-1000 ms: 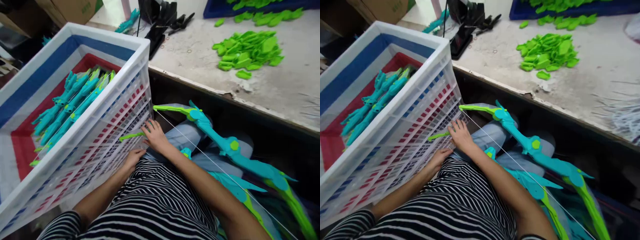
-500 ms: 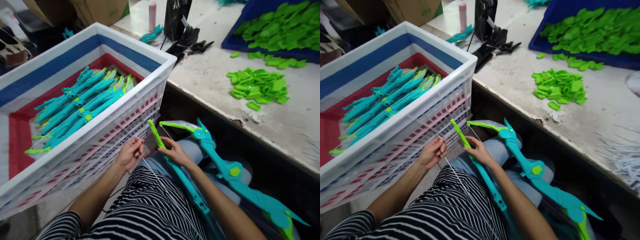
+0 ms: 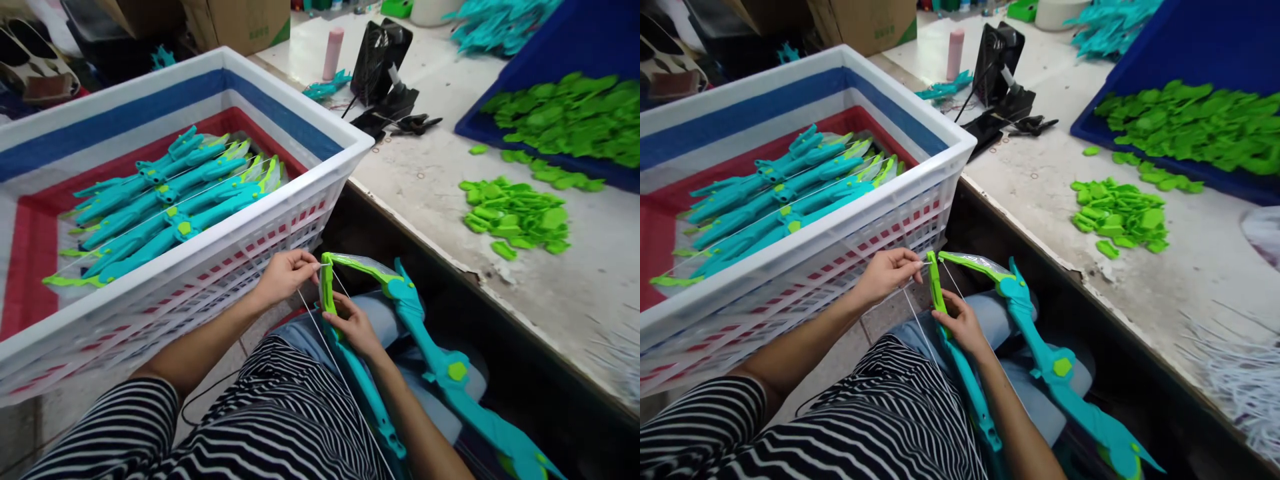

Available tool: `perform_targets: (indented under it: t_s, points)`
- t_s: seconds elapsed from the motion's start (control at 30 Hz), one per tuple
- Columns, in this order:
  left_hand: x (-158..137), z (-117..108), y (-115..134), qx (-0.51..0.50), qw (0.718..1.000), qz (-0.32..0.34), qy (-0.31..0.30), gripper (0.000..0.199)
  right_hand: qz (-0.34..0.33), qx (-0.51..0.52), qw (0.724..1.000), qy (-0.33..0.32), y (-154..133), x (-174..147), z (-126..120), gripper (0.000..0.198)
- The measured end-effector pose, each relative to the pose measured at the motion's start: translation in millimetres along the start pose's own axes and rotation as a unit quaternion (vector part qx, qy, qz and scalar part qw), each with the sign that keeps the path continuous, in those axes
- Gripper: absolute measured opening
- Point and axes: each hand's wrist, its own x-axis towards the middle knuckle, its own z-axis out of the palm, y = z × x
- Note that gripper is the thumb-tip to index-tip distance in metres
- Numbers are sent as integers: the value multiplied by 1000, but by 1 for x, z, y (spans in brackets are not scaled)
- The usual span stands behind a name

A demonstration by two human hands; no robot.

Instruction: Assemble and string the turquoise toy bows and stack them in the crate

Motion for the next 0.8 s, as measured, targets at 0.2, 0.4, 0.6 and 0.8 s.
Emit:
perform_targets:
  t_s: [0.2,0.4,0.6,0.8]
  points:
    - [2,2,-5,38,998,32,24,13,0,3,1000,3,2,1,1,56]
    - [3,1,-5,43,998,50,3,12,-4,-1,1000,8,2,1,1,57]
    - [4,1,0,32,999,37,-1,11,-2,-7,1000,15,0,0,2,56]
    - [5,3,-1,28,999,34,-5,13,-3,-24,1000,11,-2,0,3,59]
